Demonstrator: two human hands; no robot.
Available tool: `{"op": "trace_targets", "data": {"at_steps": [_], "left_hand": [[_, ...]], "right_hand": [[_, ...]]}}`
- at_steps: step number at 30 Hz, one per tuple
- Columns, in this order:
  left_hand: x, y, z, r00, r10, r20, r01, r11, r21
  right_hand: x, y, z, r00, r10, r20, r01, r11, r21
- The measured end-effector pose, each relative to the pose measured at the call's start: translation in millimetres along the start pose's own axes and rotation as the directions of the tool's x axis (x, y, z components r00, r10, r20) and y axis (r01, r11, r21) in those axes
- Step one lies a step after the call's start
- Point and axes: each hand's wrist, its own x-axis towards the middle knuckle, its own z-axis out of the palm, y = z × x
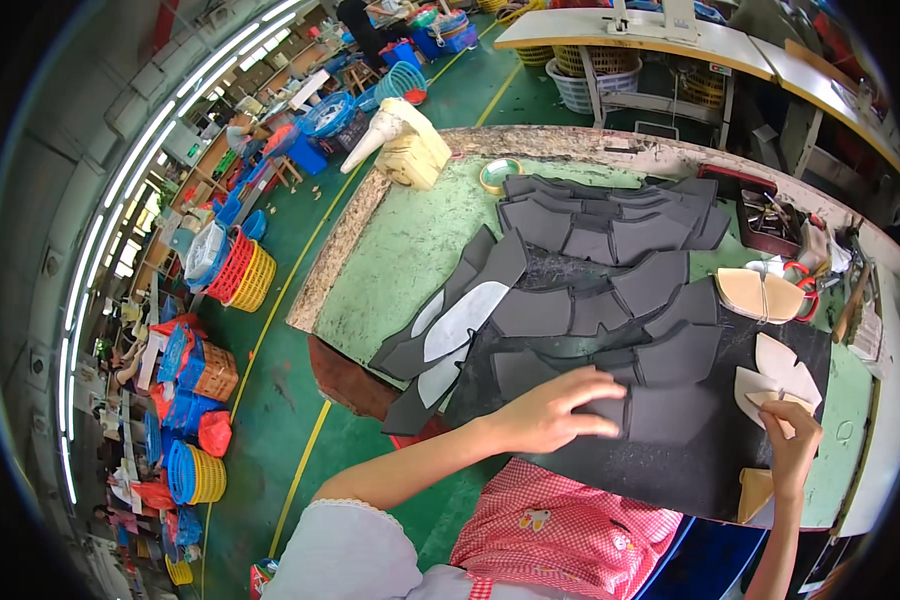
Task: Assembling, aligning, and trimming shoe upper components at a factory workbench.
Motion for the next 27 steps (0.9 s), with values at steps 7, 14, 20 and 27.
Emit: {"op": "trace_targets", "data": {"at_steps": [7, 14, 20, 27], "left_hand": [[34.9, 29.0, 15.3, 0.999, 0.018, -0.043, -0.019, 0.999, -0.035], [82.2, 53.7, 107.9, 0.999, -0.032, 0.030, 0.031, 0.998, 0.057], [103.0, 75.3, 60.5, 0.965, -0.255, -0.056, 0.119, 0.618, -0.777], [90.9, 76.8, 13.2, 0.928, -0.347, 0.135, 0.248, 0.304, -0.920]], "right_hand": [[-4.8, -34.0, 32.1, 0.911, 0.284, 0.300, -0.397, 0.803, 0.444], [16.4, 9.3, -15.2, 0.850, 0.475, -0.228, -0.066, 0.525, 0.848], [12.1, -90.6, -36.1, 0.817, -0.575, -0.053, 0.574, 0.818, -0.030], [9.4, -129.7, 5.0, 0.889, -0.456, -0.032, 0.456, 0.890, -0.019]]}}
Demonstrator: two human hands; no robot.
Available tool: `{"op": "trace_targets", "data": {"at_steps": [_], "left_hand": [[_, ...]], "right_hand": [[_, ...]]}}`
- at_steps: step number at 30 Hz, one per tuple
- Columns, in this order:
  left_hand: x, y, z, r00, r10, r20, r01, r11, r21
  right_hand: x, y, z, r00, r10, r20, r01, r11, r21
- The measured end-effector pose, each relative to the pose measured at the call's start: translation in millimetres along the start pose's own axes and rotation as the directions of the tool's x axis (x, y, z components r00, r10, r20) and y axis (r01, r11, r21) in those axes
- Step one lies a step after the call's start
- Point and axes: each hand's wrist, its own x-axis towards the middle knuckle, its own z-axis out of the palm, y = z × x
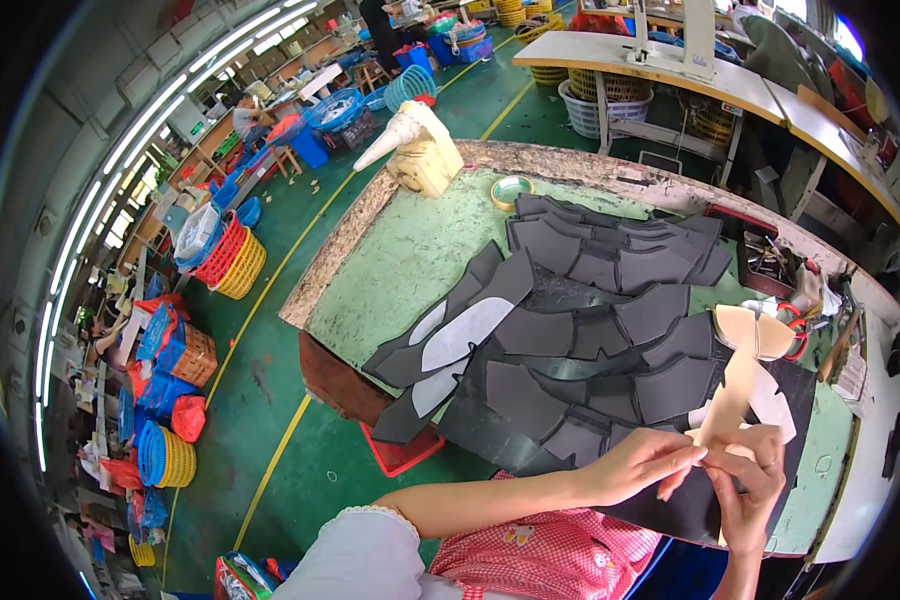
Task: Assembling, aligning, and trimming shoe upper components at a factory workbench.
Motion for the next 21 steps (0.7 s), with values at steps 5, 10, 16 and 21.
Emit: {"op": "trace_targets", "data": {"at_steps": [5, 10, 16, 21], "left_hand": [[-7.8, 4.9, 4.8, 0.993, 0.084, -0.082, -0.062, 0.968, 0.241], [-21.7, -12.6, 9.8, 0.976, 0.192, -0.100, -0.078, 0.742, 0.666], [-13.6, -23.9, 21.5, 0.881, 0.440, -0.174, -0.199, 0.678, 0.708], [-16.8, -16.6, -5.2, 0.999, -0.035, -0.008, 0.036, 0.995, 0.094]], "right_hand": [[-11.7, -2.9, 14.4, 0.859, 0.466, 0.211, -0.510, 0.750, 0.421], [-16.9, -11.2, 19.5, 0.735, 0.594, 0.327, -0.676, 0.677, 0.291], [-30.9, -17.2, 23.3, 0.766, 0.591, 0.252, -0.642, 0.725, 0.252], [-42.4, -15.0, 28.1, 0.713, 0.580, 0.394, -0.686, 0.463, 0.561]]}}
